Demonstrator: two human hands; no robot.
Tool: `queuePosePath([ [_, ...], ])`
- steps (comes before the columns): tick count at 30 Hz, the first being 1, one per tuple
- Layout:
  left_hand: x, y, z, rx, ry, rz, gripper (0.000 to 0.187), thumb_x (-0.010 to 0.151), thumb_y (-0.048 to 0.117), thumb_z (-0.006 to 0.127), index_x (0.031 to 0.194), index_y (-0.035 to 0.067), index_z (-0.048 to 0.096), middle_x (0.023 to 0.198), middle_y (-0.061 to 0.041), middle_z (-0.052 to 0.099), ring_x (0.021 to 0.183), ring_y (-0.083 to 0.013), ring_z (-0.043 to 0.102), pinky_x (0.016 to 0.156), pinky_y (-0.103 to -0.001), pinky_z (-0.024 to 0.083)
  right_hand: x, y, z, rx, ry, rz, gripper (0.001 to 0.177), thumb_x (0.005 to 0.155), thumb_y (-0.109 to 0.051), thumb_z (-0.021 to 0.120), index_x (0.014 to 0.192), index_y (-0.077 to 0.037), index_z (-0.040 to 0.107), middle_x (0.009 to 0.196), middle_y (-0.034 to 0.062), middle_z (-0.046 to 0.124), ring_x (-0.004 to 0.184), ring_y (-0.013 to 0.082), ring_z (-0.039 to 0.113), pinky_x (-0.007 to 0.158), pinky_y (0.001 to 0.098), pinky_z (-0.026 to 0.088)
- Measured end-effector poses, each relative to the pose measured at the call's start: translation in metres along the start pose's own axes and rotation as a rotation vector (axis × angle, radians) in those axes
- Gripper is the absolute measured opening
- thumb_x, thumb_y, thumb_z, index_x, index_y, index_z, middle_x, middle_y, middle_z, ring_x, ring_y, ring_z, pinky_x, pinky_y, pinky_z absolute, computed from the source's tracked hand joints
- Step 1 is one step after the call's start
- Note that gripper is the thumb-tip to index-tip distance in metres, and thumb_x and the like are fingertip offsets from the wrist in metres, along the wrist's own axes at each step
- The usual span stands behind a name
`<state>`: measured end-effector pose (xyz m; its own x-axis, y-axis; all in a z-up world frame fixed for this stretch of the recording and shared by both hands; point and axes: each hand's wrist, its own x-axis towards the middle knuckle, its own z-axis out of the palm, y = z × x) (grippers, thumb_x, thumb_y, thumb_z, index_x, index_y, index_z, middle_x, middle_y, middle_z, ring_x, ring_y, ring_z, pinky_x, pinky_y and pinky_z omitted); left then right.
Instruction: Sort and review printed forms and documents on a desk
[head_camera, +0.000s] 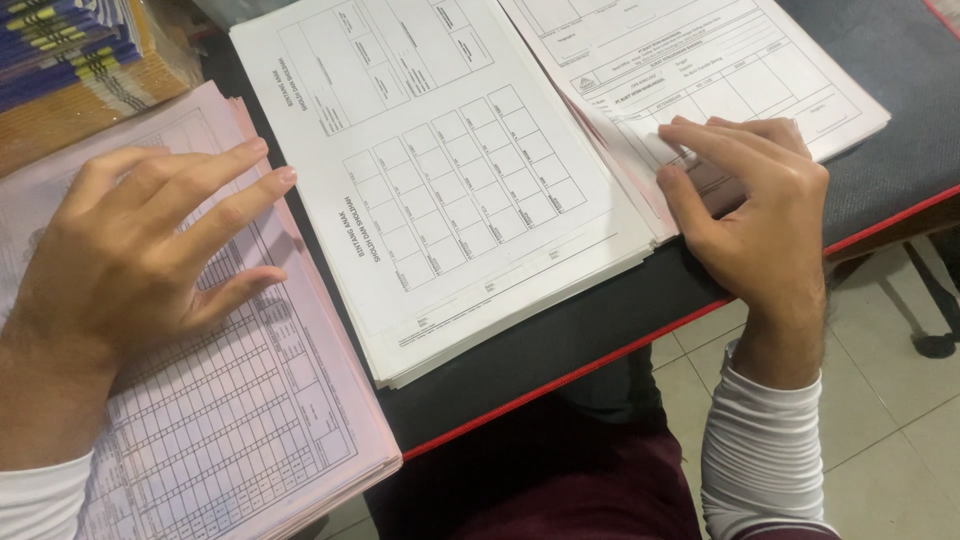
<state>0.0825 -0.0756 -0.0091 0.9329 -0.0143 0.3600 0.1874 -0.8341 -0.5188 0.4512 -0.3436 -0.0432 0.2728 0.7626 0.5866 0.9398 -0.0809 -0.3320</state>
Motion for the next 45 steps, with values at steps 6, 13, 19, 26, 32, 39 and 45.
queuePosePath([
  [6, -0.001, 0.001, 0.0, 0.016, -0.009, -0.008, 0.069, 0.099, 0.069, 0.046, 0.144, 0.022, 0.07, 0.145, 0.0, 0.074, 0.109, -0.0182, 0.072, 0.095, -0.035, 0.056, -0.001, -0.005, 0.0, 0.041, 0.142, -0.032, 0.029, 0.101, 0.011, 0.066, 0.129, 0.014, 0.073, 0.122, 0.023, 0.076, 0.105, 0.0347, 0.072, 0.096, 0.0433, 0.055],
  [13, -0.002, 0.0, 0.002, -0.002, 0.01, -0.011, 0.069, 0.1, 0.068, 0.044, 0.142, 0.022, 0.072, 0.142, 0.0, 0.075, 0.105, -0.0186, 0.072, 0.096, -0.036, 0.057, -0.005, -0.001, -0.001, 0.053, 0.231, -0.058, 0.039, 0.092, 0.016, 0.064, 0.13, 0.018, 0.071, 0.116, 0.0294, 0.076, 0.103, 0.0381, 0.076, 0.094, 0.045, 0.061],
  [19, -0.002, 0.0, 0.0, 0.03, -0.022, -0.016, 0.07, 0.099, 0.07, 0.045, 0.144, 0.023, 0.07, 0.145, 0.001, 0.075, 0.108, -0.0175, 0.072, 0.096, -0.034, 0.057, -0.006, 0.0, -0.001, 0.04, 0.195, -0.034, 0.033, 0.092, 0.013, 0.066, 0.123, 0.013, 0.078, 0.108, 0.0235, 0.077, 0.102, 0.0346, 0.074, 0.091, 0.0431, 0.058],
  [26, -0.002, 0.0, 0.001, -0.012, -0.014, -0.022, 0.068, 0.099, 0.068, 0.048, 0.143, 0.022, 0.071, 0.143, -0.001, 0.075, 0.107, -0.0188, 0.072, 0.096, -0.035, 0.057, -0.008, 0.005, 0.001, 0.019, 0.2, -0.054, 0.011, 0.102, 0.012, 0.078, 0.113, 0.013, 0.082, 0.101, 0.023, 0.077, 0.093, 0.0323, 0.072, 0.085, 0.0406, 0.053],
  [32, -0.001, 0.0, 0.001, 0.009, -0.01, -0.015, 0.069, 0.1, 0.069, 0.044, 0.143, 0.022, 0.071, 0.142, 0.0, 0.075, 0.106, -0.0179, 0.072, 0.096, -0.034, 0.057, -0.015, 0.017, 0.002, 0.077, 0.311, -0.097, 0.011, 0.108, 0.021, 0.077, 0.119, 0.022, 0.076, 0.108, 0.0315, 0.075, 0.1, 0.0405, 0.069, 0.09, 0.0469, 0.053],
  [39, 0.0, 0.002, -0.003, -0.028, 0.006, -0.03, 0.062, 0.102, 0.064, 0.052, 0.142, 0.021, 0.072, 0.14, -0.002, 0.075, 0.107, -0.0193, 0.072, 0.097, -0.035, 0.057, -0.013, -0.015, -0.004, 0.112, 0.46, 0.056, 0.016, 0.114, 0.025, 0.075, 0.128, 0.02, 0.068, 0.117, 0.0313, 0.066, 0.105, 0.039, 0.068, 0.101, 0.0475, 0.06],
  [45, 0.003, 0.002, -0.003, -0.075, 0.065, -0.034, 0.051, 0.107, 0.057, 0.06, 0.137, 0.018, 0.074, 0.133, -0.003, 0.077, 0.103, -0.0201, 0.072, 0.091, -0.035, 0.056, -0.012, -0.066, 0.002, 0.186, 0.398, 0.057, 0.012, 0.116, 0.009, 0.077, 0.124, 0.011, 0.069, 0.116, 0.0265, 0.074, 0.109, 0.0346, 0.074, 0.131, 0.0709, 0.05],
])
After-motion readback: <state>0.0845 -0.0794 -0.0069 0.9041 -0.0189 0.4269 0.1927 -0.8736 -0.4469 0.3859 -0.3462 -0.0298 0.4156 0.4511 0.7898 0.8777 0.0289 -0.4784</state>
